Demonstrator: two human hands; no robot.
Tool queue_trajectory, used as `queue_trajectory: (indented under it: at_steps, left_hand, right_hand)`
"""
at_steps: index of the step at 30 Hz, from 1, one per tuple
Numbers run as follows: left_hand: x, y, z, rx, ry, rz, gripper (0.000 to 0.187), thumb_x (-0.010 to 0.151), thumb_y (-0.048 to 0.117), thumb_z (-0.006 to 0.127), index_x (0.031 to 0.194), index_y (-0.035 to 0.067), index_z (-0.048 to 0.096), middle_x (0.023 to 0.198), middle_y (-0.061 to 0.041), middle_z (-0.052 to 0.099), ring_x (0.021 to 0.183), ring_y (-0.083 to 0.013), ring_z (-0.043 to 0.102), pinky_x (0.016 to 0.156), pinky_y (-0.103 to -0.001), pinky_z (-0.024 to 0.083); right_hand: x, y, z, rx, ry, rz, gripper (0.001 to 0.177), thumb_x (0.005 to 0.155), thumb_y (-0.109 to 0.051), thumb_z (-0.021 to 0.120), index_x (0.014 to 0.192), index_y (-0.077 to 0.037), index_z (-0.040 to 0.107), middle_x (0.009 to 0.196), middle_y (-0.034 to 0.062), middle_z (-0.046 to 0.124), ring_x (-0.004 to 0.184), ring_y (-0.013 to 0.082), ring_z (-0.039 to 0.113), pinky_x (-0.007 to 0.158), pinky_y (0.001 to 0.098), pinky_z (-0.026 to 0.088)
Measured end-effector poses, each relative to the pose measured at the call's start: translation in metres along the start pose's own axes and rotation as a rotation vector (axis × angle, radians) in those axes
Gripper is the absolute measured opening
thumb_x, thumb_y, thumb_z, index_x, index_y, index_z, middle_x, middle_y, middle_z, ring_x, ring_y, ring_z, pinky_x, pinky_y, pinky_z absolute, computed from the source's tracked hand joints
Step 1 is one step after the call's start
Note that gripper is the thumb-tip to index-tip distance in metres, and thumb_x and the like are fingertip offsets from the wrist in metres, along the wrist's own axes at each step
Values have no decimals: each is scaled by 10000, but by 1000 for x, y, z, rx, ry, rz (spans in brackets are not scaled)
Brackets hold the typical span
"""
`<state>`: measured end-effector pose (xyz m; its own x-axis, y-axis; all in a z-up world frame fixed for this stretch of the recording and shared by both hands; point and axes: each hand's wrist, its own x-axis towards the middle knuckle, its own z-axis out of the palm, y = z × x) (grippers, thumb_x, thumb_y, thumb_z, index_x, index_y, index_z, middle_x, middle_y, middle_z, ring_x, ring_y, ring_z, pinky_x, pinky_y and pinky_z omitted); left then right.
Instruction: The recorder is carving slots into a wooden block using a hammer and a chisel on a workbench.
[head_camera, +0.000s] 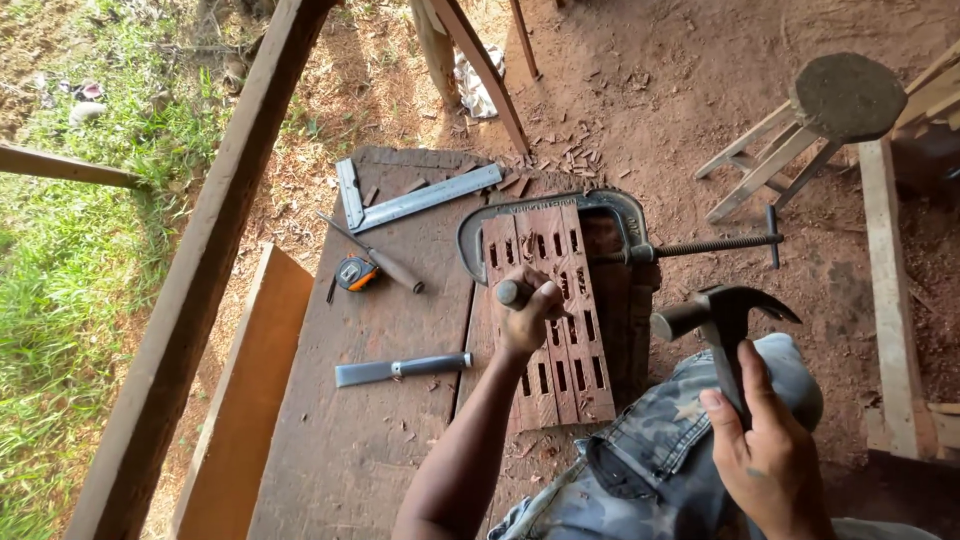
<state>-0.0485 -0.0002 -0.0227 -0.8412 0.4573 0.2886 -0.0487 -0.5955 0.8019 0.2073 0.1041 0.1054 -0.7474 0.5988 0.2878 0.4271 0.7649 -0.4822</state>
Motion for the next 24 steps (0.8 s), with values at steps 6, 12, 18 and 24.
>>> queue_trajectory:
  at_steps: [6,12,18,24]
  left_hand:
    - [-2,3,-1,-44,-1,-34,95,868,111,629,796,73,580,644,-52,621,477,-133,548,433,-258,466]
    - [-3,0,-5,-137,31,-48,135,865,109,676,804,61,565,660,-84,624,497,-163,553,463,-276,458]
    - [0,-3,-7,-201,-42,21,139,859,89,667,793,99,546,647,-67,620,479,-159,537,437,-284,460]
    - [-5,-4,4,213,-42,100,124,797,196,682,769,102,606,670,-27,643,532,-130,545,526,-267,466]
  right_hand:
    - [-1,1,1,7,-2,-10,626,896,-100,700,1473,74,530,1260,302,699,929,422,726,676,459,567]
    - [-2,4,2,-25,13,-18,622,904,-114,710,1483,46,549,1169,286,729,806,409,723,609,458,551]
    - [-6,8,5,-31,2,-10,631,904,-134,720,1484,41,544,1055,272,745,673,353,712,520,427,538]
    - [3,-8,0,-81,22,-50,595,913,-133,734,1455,61,583,972,223,750,658,325,692,532,406,509]
